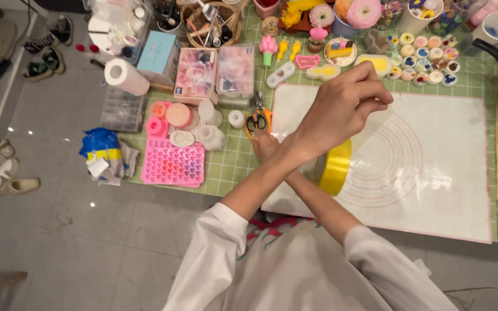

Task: Taping a silicone mat to a workbench surface.

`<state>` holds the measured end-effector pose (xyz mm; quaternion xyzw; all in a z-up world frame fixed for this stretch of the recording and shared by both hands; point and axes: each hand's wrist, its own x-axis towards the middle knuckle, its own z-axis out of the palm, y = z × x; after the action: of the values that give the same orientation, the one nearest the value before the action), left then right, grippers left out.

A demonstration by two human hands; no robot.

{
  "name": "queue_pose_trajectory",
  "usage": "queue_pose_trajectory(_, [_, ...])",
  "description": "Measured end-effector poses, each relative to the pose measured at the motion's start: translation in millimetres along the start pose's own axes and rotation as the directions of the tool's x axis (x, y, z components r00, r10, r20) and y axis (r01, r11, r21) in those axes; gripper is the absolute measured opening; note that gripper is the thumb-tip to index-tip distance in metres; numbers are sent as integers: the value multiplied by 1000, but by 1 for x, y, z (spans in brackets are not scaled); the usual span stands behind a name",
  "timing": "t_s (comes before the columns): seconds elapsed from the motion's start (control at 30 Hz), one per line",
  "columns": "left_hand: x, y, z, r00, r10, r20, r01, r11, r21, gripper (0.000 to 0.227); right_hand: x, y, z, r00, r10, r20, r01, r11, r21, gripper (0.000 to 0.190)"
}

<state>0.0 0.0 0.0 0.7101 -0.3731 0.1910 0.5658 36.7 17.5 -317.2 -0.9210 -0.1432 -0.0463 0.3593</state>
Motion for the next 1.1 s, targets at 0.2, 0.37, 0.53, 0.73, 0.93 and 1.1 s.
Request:
queue_pose_trajectory(0.2, [-6,11,-9,998,-37,45,38,999,-5,7,66,34,37,924,350,153,-318,927,-198,47])
queue_pose_trajectory(0.37, [-1,5,-9,998,-44,53,46,998,-39,8,59,58,48,925,365,109,-337,918,-210,44])
queue_pose_trajectory(0.53, [3,0,1,999,18,38,-16,998,-60,9,-36,26,-32,963,229,140,-242,966,91,32])
queue_pose_trajectory(0.73, [1,11,4,997,72,40,-69,995,-70,9,-178,29,-224,851,108,513,-421,724,547,35])
queue_pose_trajectory(0.93, [-2,26,-3,999,14,33,-12,999,-51,9,-194,59,-347,885,307,351,-347,936,54,45])
queue_pose_trajectory(1.1, [-8,29,-3,1000,-22,14,22,1000,-21,8,-155,16,-348,959,245,142,-174,905,-387,77])
